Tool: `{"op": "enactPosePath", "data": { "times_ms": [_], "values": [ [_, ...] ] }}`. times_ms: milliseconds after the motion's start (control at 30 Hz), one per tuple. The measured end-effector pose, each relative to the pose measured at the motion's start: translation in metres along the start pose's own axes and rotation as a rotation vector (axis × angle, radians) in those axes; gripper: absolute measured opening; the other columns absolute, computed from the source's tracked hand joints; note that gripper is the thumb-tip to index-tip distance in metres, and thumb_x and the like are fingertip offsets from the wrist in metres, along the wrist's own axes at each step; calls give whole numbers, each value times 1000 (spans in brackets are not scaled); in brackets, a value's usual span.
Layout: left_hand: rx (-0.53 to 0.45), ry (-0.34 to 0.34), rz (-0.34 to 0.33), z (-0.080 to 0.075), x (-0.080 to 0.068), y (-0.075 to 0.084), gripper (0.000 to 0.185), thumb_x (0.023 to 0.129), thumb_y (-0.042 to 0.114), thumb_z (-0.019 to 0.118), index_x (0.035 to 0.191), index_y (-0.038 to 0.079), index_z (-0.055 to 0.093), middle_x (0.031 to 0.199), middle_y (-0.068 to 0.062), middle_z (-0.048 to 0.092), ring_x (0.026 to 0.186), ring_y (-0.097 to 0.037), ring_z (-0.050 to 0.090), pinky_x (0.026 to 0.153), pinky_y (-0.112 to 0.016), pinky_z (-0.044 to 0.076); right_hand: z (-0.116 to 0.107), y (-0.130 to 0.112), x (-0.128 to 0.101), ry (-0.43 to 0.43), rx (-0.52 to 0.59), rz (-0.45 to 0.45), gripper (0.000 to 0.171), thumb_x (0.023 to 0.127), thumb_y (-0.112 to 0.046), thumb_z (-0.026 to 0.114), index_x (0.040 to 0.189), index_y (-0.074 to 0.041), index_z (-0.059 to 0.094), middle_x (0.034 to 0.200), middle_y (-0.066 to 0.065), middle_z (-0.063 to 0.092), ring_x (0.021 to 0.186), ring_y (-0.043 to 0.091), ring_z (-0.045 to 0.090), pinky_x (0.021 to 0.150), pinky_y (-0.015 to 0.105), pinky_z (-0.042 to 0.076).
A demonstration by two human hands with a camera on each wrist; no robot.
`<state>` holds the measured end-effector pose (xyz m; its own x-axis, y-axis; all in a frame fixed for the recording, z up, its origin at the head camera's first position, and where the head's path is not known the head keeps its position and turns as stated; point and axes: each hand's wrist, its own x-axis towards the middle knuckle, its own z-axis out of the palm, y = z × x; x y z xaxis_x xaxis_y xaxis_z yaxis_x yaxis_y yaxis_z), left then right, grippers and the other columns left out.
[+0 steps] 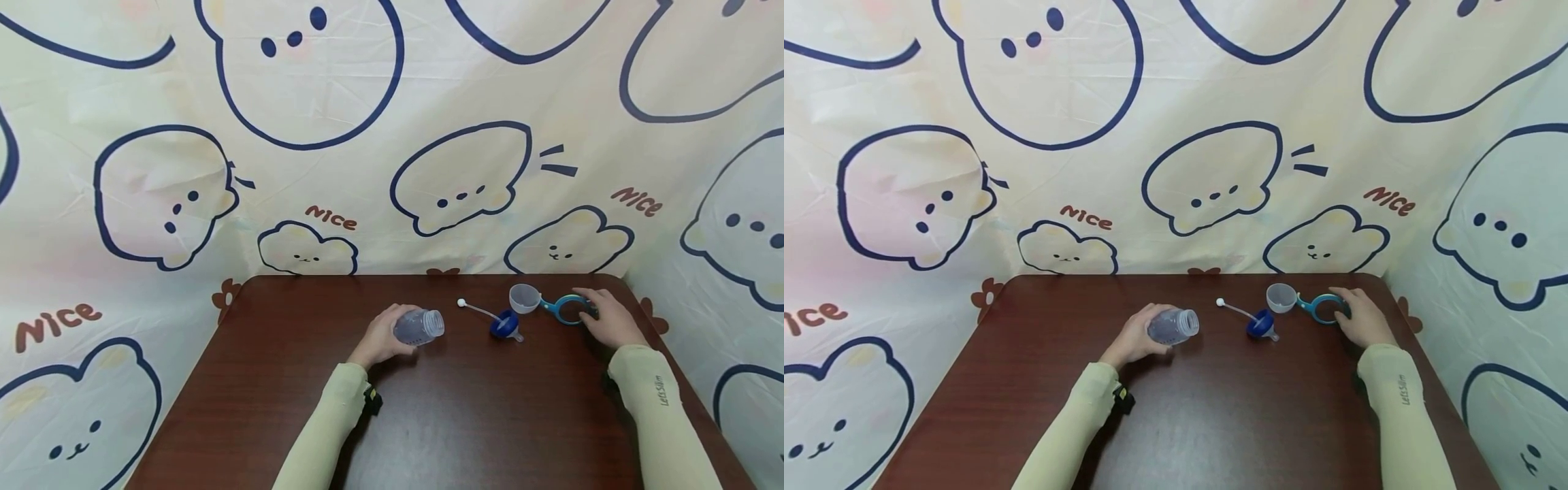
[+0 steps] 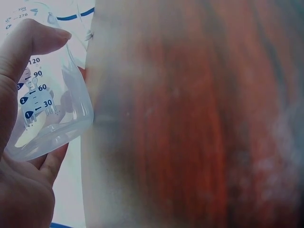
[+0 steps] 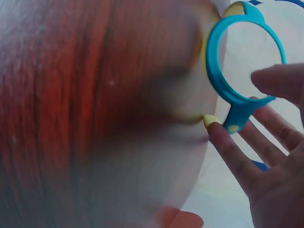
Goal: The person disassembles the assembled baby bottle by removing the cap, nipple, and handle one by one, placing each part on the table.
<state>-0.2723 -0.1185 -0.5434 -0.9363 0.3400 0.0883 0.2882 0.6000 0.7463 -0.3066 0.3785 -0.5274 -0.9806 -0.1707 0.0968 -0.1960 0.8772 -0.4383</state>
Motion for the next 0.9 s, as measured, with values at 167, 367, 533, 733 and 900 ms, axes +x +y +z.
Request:
{"op": "enactPosePath", "data": {
  "times_ms": [167,367,533,733,900],
  "values": [
    [4,-1,-1,0,0,0,82,69,15,95,138,39,58,129,3,60,117,-25,56,96,-52,51,-10,-2,-2,18,-13,-5,55,95,-9,68,146,0,49,139,36,47,122,55,47,98,74,40],
    [7,-3,-3,0,1,0,82,69,15,95,138,40,58,128,3,60,118,-25,56,96,-52,51,-17,-14,-2,72,-7,-19,52,94,-8,67,144,0,52,140,35,48,128,57,41,97,77,37],
    [1,0,-3,0,1,-1,82,69,14,95,138,40,58,128,3,60,118,-26,56,96,-53,52,-13,-39,2,93,35,-40,49,98,-10,64,146,-3,53,140,30,51,128,53,44,99,74,38],
    [1,-1,-1,0,1,-1,82,70,15,95,138,39,58,129,3,60,119,-25,56,97,-53,51,-10,-78,4,72,71,-111,48,100,-11,63,147,-6,54,141,26,53,130,48,48,103,72,39],
    [-4,1,-5,0,0,0,82,70,14,95,138,39,58,129,3,60,119,-25,56,97,-53,52,-3,-107,8,46,123,-169,47,101,-11,63,147,-9,55,143,23,54,132,45,49,106,69,40]
  ]
}}
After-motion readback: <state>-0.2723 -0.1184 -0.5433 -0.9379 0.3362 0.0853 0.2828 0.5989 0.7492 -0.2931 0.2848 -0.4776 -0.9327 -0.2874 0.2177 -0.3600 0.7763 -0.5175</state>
